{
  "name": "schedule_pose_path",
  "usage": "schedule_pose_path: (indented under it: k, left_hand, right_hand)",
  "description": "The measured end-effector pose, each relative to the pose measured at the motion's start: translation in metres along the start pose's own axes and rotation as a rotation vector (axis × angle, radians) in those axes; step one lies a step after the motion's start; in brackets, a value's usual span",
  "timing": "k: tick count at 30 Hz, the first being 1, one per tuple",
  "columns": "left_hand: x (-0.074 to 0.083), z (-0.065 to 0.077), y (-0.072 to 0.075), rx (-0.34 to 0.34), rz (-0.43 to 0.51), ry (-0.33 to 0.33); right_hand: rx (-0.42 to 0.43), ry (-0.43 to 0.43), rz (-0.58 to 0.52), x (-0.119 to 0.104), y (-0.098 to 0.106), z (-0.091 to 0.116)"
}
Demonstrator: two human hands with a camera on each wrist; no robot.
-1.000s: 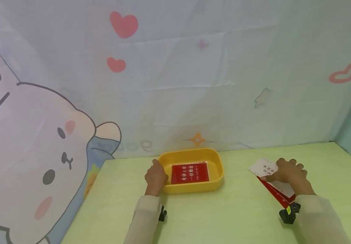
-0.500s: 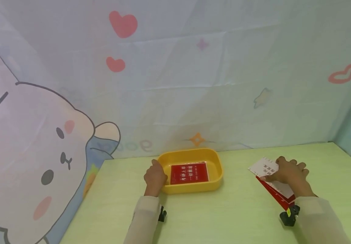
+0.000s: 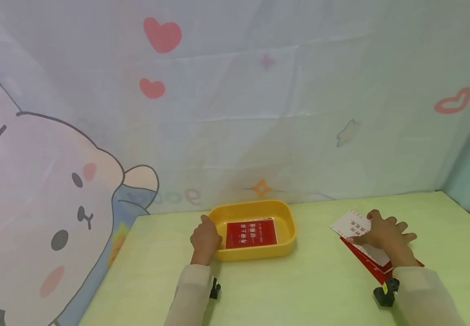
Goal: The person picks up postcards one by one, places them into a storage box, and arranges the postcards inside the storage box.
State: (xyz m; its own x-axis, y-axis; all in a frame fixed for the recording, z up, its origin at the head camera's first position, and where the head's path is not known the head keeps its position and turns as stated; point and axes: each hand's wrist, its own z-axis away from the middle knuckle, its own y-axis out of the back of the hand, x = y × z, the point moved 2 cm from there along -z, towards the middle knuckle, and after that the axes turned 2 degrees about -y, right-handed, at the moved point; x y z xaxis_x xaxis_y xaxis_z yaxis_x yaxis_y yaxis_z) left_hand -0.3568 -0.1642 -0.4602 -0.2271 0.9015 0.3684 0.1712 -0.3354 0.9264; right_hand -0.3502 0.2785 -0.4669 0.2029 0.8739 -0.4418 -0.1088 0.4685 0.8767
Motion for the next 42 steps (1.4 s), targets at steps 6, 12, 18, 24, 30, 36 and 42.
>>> schedule_pose_path:
  k: [6,12,18,24,30,36,42]
  left_hand:
    - [-0.001,-0.002,-0.002,-0.012,-0.003,0.012]
    - [-0.001,-0.003,-0.003,-0.024,-0.006,0.018]
    - [-0.001,-0.002,-0.004,-0.028,-0.012,0.020]
    - [0.000,-0.003,-0.008,-0.023,-0.015,0.008]
    - [0.002,-0.003,-0.005,-0.031,-0.008,0.020]
    - [0.005,-0.003,0.000,-0.019,-0.010,0.007]
    - [0.004,-0.002,0.000,-0.022,-0.017,0.021]
  right_hand:
    - [-0.010,-0.017,-0.042,0.002,0.000,0.000]
    - [0.010,-0.029,-0.078,0.004,-0.002,0.000]
    - [0.011,0.030,-0.063,0.009,-0.005,0.002]
    - [0.003,0.078,0.005,0.007,0.001,0.001]
    - [0.038,0.104,-0.023,0.004,0.011,-0.005]
    - [0.022,0.115,-0.121,0.006,0.015,-0.011]
    - [-0.057,0.062,-0.348,0.005,0.017,-0.011]
